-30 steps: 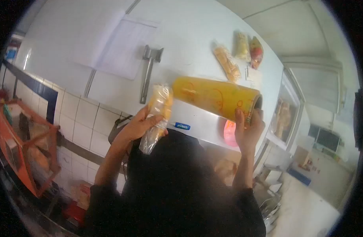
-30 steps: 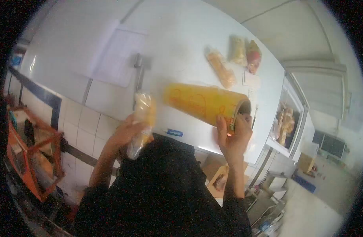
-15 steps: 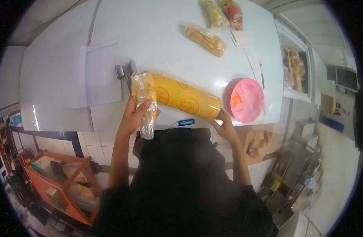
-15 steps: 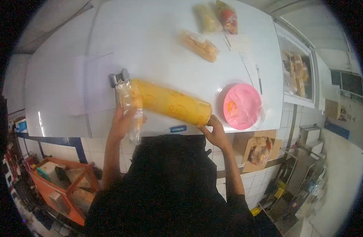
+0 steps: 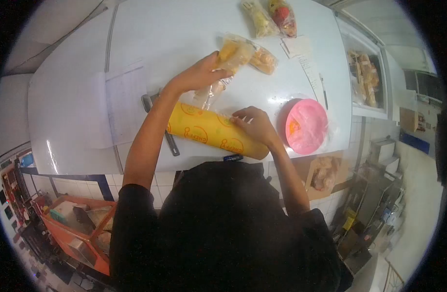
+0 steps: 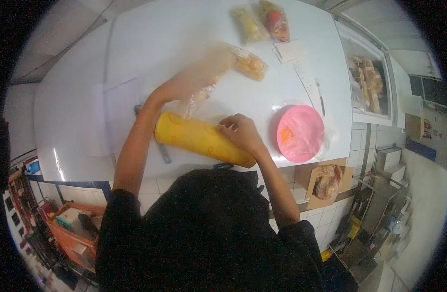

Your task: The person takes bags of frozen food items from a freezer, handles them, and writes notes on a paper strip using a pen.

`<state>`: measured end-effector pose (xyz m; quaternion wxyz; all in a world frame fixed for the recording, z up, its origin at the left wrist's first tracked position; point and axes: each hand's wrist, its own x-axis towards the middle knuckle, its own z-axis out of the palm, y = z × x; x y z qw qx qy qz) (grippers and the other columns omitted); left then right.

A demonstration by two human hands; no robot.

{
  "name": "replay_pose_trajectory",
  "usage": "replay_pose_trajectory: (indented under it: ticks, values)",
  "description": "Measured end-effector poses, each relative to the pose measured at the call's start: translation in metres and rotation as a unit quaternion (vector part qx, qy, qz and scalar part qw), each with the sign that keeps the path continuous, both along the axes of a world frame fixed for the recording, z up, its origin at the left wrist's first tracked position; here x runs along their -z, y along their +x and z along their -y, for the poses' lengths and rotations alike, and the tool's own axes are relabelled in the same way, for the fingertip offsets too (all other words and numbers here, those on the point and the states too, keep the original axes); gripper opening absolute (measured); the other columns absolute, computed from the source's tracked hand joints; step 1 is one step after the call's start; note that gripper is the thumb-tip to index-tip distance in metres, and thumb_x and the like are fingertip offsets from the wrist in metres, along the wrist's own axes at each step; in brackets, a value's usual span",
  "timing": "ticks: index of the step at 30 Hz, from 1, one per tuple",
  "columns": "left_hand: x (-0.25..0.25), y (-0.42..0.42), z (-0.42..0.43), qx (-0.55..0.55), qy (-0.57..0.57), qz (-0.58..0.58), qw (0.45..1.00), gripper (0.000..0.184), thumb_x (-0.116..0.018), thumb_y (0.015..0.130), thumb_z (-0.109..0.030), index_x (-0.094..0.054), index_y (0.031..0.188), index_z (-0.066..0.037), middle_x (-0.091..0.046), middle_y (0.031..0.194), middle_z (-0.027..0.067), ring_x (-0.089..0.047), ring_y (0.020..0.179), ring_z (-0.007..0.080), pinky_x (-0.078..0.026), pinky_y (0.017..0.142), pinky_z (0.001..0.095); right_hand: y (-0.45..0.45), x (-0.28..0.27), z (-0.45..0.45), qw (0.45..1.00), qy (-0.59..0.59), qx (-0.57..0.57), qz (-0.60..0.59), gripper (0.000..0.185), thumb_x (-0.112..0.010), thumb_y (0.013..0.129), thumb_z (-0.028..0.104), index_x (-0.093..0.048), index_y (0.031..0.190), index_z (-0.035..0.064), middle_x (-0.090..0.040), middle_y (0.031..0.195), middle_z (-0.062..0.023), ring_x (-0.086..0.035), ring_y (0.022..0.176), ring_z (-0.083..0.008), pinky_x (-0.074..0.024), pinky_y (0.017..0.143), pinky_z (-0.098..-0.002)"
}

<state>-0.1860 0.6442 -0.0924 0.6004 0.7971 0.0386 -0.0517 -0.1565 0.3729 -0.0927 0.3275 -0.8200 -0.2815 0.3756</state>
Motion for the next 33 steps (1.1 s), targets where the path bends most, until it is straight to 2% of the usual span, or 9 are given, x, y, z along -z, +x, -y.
replay_pose_trajectory:
  ticks: [7, 12, 16, 19, 21, 24, 28, 30, 33]
  values:
    - [0.029, 0.016, 0.007, 0.082, 0.065, -0.064, 0.992, 0.065, -0.069, 0.096, -0.041, -0.048, 0.136, 0.006, -0.063, 0.128, 0.0237, -0.063, 0.116, 0.0304, -0.048, 0.101, 0.04, -0.015, 0.0, -0.01, 0.998, 0.031, -0.026, -0.054, 0.018, -0.078, 0.089, 0.019, -0.077, 0.098, 0.0026, -0.072, 0.096, -0.0145, -0.067, 0.085, -0.0237, -0.0543, 0.08, -0.0379]
    - [0.038, 0.003, 0.023, 0.095, 0.04, -0.048, 0.994, 0.058, -0.071, 0.094, -0.037, -0.05, 0.127, 0.005, -0.065, 0.117, 0.026, -0.065, 0.112, 0.0329, -0.049, 0.097, 0.0418, -0.043, -0.032, -0.008, 0.988, 0.098, -0.079, 0.094, 0.012, -0.071, 0.091, 0.007, -0.062, 0.099, 0.0023, -0.065, 0.096, -0.015, -0.066, 0.087, -0.0348, -0.0526, 0.075, -0.0428]
    - [-0.003, -0.007, 0.044, 0.152, 0.028, -0.121, 0.981, 0.055, -0.071, 0.095, -0.032, -0.05, 0.132, 0.003, -0.066, 0.12, 0.0241, -0.064, 0.114, 0.0351, -0.048, 0.098, 0.0444, -0.049, -0.047, 0.0, 0.98, 0.115, -0.094, 0.13, 0.015, -0.07, 0.09, 0.003, -0.058, 0.101, 0.003, -0.064, 0.097, -0.0153, -0.066, 0.089, -0.037, -0.053, 0.075, -0.0441]
    - [0.004, -0.014, 0.057, 0.214, 0.022, -0.07, 0.974, 0.049, -0.073, 0.093, -0.029, -0.051, 0.127, 0.0, -0.066, 0.114, 0.0265, -0.065, 0.11, 0.041, -0.049, 0.093, 0.0467, -0.054, -0.047, 0.003, 0.979, 0.131, -0.074, 0.14, 0.016, -0.071, 0.089, 0.001, -0.059, 0.099, 0.0033, -0.063, 0.096, -0.0157, -0.066, 0.09, -0.0376, -0.0533, 0.077, -0.045]
    - [0.004, -0.019, 0.06, 0.268, 0.099, -0.017, 0.958, 0.049, -0.073, 0.092, -0.026, -0.051, 0.126, -0.001, -0.065, 0.115, 0.0268, -0.063, 0.112, 0.0447, -0.049, 0.094, 0.0483, -0.055, -0.047, -0.001, 0.972, 0.163, -0.043, 0.161, 0.018, -0.072, 0.089, 0.002, -0.059, 0.101, 0.0032, -0.063, 0.098, -0.0156, -0.066, 0.089, -0.0369, -0.0536, 0.076, -0.0441]
    - [-0.012, -0.023, 0.047, 0.252, 0.139, -0.101, 0.952, 0.05, -0.073, 0.091, -0.027, -0.051, 0.127, 0.0, -0.065, 0.119, 0.0271, -0.061, 0.115, 0.0456, -0.049, 0.095, 0.0493, -0.055, -0.039, -0.002, 0.973, 0.169, -0.037, 0.156, 0.019, -0.074, 0.088, 0.003, -0.06, 0.101, 0.0027, -0.064, 0.1, -0.0153, -0.066, 0.09, -0.036, -0.0538, 0.077, -0.0441]
    - [-0.02, -0.041, 0.015, 0.175, 0.156, -0.106, 0.966, 0.057, -0.073, 0.091, -0.03, -0.051, 0.134, 0.0, -0.065, 0.12, 0.0271, -0.062, 0.115, 0.0428, -0.049, 0.097, 0.0477, -0.051, -0.04, 0.004, 0.971, 0.172, -0.051, 0.156, 0.018, -0.075, 0.089, 0.007, -0.062, 0.101, 0.0029, -0.064, 0.1, -0.0149, -0.066, 0.091, -0.0347, -0.0541, 0.077, -0.044]
    - [-0.042, -0.056, 0.002, 0.091, 0.114, -0.071, 0.987, 0.055, -0.073, 0.092, -0.029, -0.049, 0.13, 0.003, -0.066, 0.114, 0.0288, -0.065, 0.107, 0.0432, -0.051, 0.093, 0.0459, -0.049, -0.047, 0.009, 0.963, 0.156, -0.06, 0.21, 0.018, -0.076, 0.087, 0.009, -0.065, 0.1, 0.0039, -0.064, 0.1, -0.0141, -0.065, 0.092, -0.0341, -0.0546, 0.077, -0.0439]
    - [-0.078, -0.08, -0.001, 0.102, 0.137, -0.084, 0.982, 0.055, -0.073, 0.092, -0.03, -0.049, 0.13, 0.003, -0.068, 0.109, 0.0274, -0.067, 0.1, 0.0415, -0.053, 0.091, 0.0439, -0.04, -0.044, 0.03, 0.952, 0.084, -0.131, 0.265, 0.019, -0.077, 0.085, 0.01, -0.068, 0.101, 0.0051, -0.065, 0.098, -0.0129, -0.066, 0.092, -0.034, -0.0555, 0.077, -0.0428]
